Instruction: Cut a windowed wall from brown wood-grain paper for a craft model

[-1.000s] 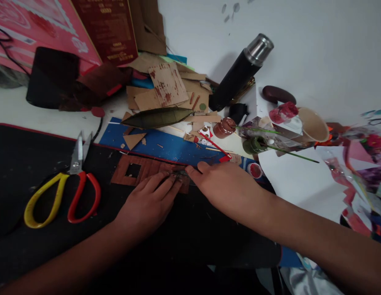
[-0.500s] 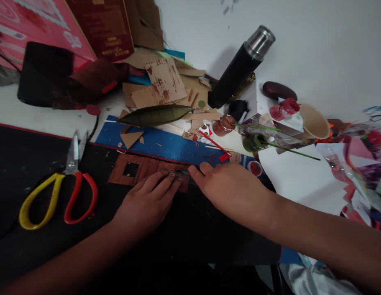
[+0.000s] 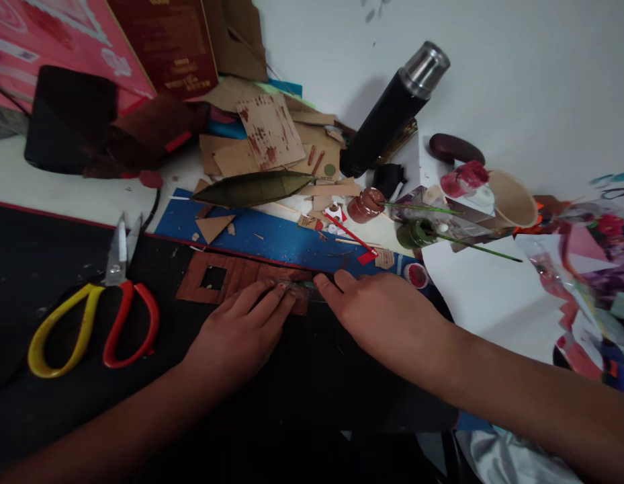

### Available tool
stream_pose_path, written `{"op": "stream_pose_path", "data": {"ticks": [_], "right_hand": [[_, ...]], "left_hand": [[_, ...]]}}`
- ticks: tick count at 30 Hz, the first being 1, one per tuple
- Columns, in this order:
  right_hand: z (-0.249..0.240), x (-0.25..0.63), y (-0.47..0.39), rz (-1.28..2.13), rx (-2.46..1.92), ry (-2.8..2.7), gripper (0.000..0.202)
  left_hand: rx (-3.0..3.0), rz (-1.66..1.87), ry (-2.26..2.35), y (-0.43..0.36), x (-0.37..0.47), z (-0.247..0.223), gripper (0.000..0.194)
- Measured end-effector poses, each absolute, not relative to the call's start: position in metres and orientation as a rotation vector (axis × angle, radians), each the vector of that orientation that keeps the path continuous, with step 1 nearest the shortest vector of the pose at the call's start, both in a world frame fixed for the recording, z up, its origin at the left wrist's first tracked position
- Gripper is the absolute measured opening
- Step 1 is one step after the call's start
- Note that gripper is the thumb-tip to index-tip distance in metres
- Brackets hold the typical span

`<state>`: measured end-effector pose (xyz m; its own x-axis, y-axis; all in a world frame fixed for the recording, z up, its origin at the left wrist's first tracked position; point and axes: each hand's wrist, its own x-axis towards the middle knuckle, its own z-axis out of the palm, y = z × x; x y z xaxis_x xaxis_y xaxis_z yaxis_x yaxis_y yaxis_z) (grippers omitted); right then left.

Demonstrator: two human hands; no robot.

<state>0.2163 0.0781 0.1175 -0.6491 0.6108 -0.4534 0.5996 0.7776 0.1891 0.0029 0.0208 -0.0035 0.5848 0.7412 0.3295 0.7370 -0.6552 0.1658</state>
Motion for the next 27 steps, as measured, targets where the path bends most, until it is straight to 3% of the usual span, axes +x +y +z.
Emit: {"op": "stream_pose_path", "data": {"ticks": [7, 15, 24, 27], "right_hand": [[0.098, 0.241, 0.074, -0.175, 1.171, 2.567, 0.031], [0.052, 0.257, 0.038, -0.703, 1.754, 2.823, 0.035], [0.031, 0.251, 0.033, -0.618, 1.840, 2.753, 0.051], [0.027, 0.257, 0.033, -0.618, 1.857, 2.701, 0.054]], "left_hand": [[2.817, 0.585, 1.288, 0.020, 0.003, -0.006, 0.039], [2.841, 0.634, 1.213, 0.020, 0.002, -0.004, 0.035], [2.519, 0.863, 1.221, 0.025, -0.003, -0.001, 0.025], [2.435, 0.770, 1.311, 0.034, -0.014, 0.001, 0.039]]}}
